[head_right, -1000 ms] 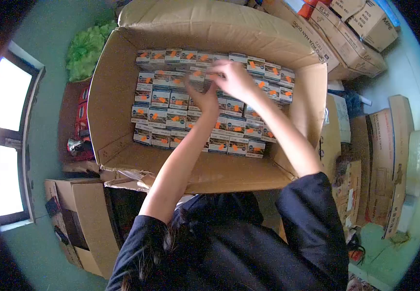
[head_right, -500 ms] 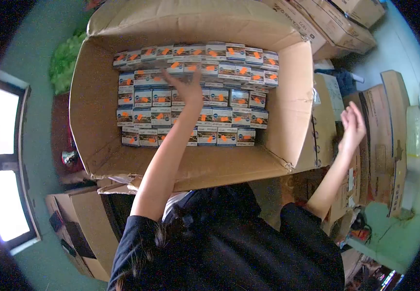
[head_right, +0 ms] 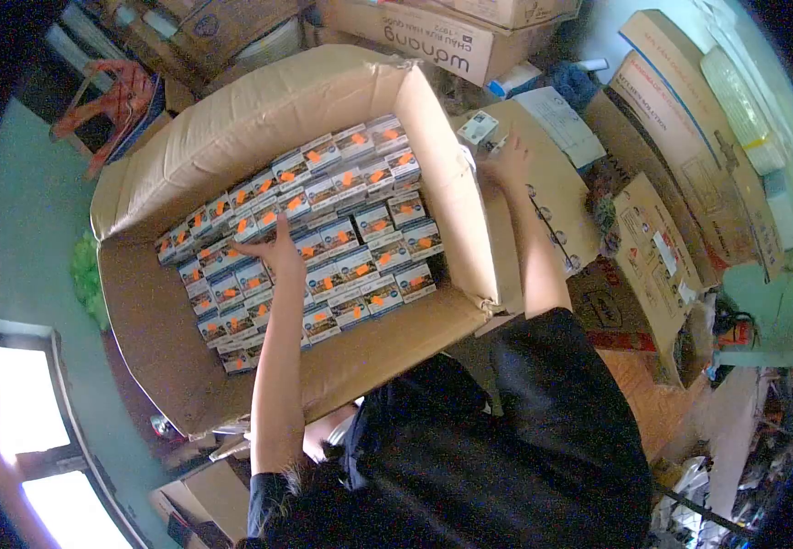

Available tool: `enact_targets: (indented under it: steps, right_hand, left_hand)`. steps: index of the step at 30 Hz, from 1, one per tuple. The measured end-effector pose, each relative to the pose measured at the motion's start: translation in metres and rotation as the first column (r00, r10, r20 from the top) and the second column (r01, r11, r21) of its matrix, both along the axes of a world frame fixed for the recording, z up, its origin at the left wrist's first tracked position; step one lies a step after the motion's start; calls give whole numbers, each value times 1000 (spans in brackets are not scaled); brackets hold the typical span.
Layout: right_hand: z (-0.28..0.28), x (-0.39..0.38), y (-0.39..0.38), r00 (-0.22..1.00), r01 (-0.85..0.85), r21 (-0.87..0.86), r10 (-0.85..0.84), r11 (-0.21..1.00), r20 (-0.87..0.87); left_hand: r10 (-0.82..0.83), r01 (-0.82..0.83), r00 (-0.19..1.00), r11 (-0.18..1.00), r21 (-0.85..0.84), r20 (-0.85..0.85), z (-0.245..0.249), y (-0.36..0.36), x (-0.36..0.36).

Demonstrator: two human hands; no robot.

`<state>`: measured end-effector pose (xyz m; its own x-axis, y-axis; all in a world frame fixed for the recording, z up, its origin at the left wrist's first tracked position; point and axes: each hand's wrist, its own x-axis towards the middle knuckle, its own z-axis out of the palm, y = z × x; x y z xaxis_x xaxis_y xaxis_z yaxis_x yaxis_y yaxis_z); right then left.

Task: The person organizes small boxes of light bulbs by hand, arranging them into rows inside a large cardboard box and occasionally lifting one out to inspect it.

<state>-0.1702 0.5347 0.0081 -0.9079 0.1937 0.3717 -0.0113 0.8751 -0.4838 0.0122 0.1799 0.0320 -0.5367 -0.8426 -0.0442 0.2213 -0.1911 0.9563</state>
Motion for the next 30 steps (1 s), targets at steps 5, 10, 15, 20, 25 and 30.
enact_targets:
  steps: [5, 10, 15, 20, 25, 30]
  right_hand:
    - [3, 16, 19, 991, 53, 62, -60, 997, 119]
    - [38, 58, 39, 975, 70, -434, 30, 898, 220]
    - [42, 54, 66, 993, 119, -850, -55, 514, 106]
    - [180, 85, 9, 877, -443, -895, 232, 53, -420]
    - [245, 132, -126, 542, -442, -893, 767, -88, -344]
    - [209, 165, -272, 225, -635, -772, 951, -22, -212]
  left_hand:
    - [15, -13, 998, 1000, -24, 64, 2, 1, 0]
    - [-30, 29, 995, 1000, 10, 96, 9, 2, 3]
    - [24, -19, 999, 993, -113, 42, -5, -2, 2]
    - [17, -30, 980, 997, 65, 200, 30, 7, 8]
    - [3, -14, 996, 994, 112, 94, 35, 9, 13]
    - [97, -97, 995, 994, 41, 1, -12, 1, -9]
